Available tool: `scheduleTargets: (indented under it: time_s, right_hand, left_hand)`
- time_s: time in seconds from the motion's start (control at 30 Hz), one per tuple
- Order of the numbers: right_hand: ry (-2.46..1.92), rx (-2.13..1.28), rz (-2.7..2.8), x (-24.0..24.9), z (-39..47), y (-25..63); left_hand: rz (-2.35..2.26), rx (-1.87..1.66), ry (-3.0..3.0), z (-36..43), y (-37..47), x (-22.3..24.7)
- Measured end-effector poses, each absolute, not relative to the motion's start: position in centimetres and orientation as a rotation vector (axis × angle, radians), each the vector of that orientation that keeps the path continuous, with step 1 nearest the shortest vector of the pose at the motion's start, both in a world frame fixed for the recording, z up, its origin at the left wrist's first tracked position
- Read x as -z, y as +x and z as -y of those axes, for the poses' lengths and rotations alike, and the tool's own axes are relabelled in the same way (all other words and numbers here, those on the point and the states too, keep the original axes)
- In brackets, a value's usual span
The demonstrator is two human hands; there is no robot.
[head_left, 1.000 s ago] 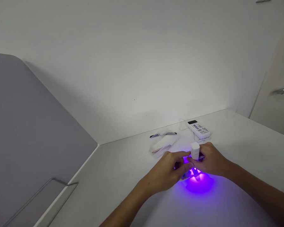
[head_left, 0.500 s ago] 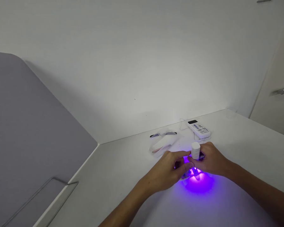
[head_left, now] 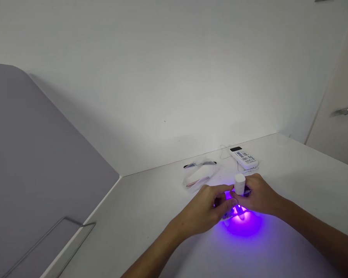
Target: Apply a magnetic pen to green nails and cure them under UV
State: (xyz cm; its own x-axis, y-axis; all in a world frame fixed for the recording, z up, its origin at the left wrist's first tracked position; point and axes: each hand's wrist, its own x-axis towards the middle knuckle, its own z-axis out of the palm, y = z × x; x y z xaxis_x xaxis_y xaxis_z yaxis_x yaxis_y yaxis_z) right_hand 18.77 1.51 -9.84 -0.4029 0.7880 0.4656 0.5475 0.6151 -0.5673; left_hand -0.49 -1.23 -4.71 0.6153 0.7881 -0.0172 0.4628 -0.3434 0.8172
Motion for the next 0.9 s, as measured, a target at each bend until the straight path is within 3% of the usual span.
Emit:
scheduleTargets:
  time_s: [0.9]
  right_hand:
    - [-1.043,-0.426,2.11,9.63,-1.4,18.81]
  left_hand:
    - [-0.993,-0.486,2.009,1.39,-0.62,4.76]
